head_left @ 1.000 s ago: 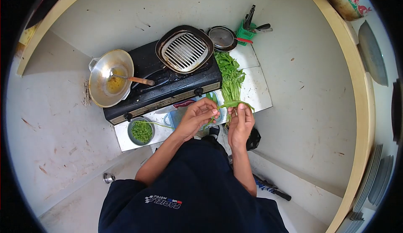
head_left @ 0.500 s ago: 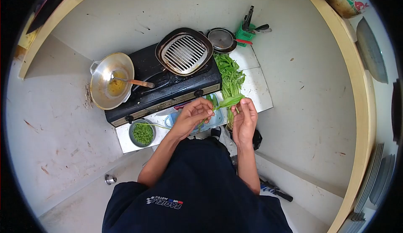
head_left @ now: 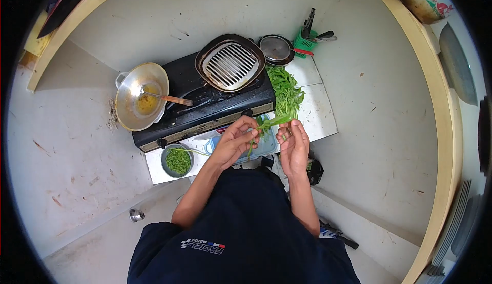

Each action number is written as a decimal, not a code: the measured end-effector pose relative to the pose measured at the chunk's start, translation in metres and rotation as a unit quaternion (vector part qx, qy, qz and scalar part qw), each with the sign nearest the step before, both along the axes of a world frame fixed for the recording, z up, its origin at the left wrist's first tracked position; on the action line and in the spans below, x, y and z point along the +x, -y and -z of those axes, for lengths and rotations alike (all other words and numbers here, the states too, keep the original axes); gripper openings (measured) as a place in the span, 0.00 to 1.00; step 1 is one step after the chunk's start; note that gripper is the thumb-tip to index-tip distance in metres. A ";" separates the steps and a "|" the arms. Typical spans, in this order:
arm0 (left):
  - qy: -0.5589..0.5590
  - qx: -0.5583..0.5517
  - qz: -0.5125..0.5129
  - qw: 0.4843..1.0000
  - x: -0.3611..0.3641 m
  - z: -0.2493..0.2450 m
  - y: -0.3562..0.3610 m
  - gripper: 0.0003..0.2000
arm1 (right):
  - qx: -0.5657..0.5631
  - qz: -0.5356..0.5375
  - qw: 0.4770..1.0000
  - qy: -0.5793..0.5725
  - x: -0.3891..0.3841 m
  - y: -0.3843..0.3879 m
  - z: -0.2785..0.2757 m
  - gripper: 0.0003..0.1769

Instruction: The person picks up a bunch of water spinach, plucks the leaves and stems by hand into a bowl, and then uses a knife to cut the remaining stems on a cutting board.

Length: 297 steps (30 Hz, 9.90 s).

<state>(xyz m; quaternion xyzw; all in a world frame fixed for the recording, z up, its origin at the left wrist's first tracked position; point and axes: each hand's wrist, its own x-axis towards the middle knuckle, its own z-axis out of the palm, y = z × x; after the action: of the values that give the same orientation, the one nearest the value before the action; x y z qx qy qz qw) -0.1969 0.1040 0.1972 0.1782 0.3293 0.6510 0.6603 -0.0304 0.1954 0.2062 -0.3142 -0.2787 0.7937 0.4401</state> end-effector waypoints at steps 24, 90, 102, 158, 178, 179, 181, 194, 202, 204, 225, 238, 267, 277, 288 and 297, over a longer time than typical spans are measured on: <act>0.062 -0.051 -0.048 0.996 0.017 0.010 0.000 0.06 | 0.097 -0.060 0.990 0.081 -0.020 0.022 0.018 0.09; 0.000 -0.116 -0.309 0.944 0.029 0.018 0.053 0.07 | 0.456 -0.263 0.692 0.494 0.017 -0.085 0.272 0.09; -0.069 -0.124 -0.275 0.951 0.028 0.013 0.037 0.08 | 0.337 -0.335 0.832 0.286 0.009 -0.035 0.128 0.13; 0.058 -0.079 -0.416 0.904 -0.002 0.011 0.056 0.09 | 0.392 -0.317 0.747 0.434 -0.019 -0.061 0.258 0.11; 0.119 -0.038 -0.524 0.842 -0.003 0.025 0.086 0.06 | 0.280 -0.550 0.745 0.253 -0.021 -0.026 0.186 0.18; 0.126 -0.033 -0.530 0.838 -0.004 0.027 0.086 0.06 | 0.290 -0.572 0.729 0.237 -0.025 -0.022 0.173 0.18; 0.146 -0.012 -0.543 0.827 -0.008 0.028 0.085 0.06 | 0.311 -0.612 0.698 0.206 -0.033 -0.011 0.154 0.17; 0.098 -0.074 -0.715 0.689 -0.068 0.120 0.172 0.09 | 0.389 -0.594 0.641 0.291 -0.059 0.004 0.217 0.10; -0.058 -0.295 -0.645 0.702 -0.109 0.185 0.230 0.11 | 0.418 -0.568 0.615 0.354 -0.069 0.030 0.228 0.09; -0.084 -0.313 -0.616 0.718 -0.121 0.191 0.237 0.11 | 0.421 -0.560 0.616 0.360 -0.073 0.035 0.228 0.08; -0.483 -0.324 -0.342 0.739 -0.178 0.195 0.275 0.10 | 0.555 -0.342 0.563 0.508 -0.068 0.115 0.267 0.15; -0.627 0.014 -0.013 0.779 -0.143 0.165 0.178 0.11 | 0.464 -0.298 0.683 0.479 -0.085 0.133 0.218 0.09; -0.601 -0.052 0.126 0.787 -0.094 0.105 0.105 0.07 | 0.291 -0.393 0.806 0.334 -0.052 0.043 0.126 0.14; -0.648 -0.131 0.003 0.751 -0.084 0.112 0.146 0.07 | 0.374 -0.375 0.738 0.419 -0.035 -0.007 0.220 0.25; -0.537 -0.265 -0.098 0.795 -0.059 0.098 0.167 0.07 | 0.651 -0.337 0.529 0.429 -0.109 0.002 0.259 0.23; -0.543 -0.274 -0.156 0.778 -0.041 0.112 0.181 0.07 | 0.686 -0.362 0.438 0.453 -0.118 0.006 0.272 0.22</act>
<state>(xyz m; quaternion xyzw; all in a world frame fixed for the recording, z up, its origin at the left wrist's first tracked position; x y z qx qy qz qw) -0.2383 -0.0770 0.0852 0.2601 0.8210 0.4225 0.2825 -0.1487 0.1897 -0.0655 -0.0943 -0.9803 0.1737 -0.0053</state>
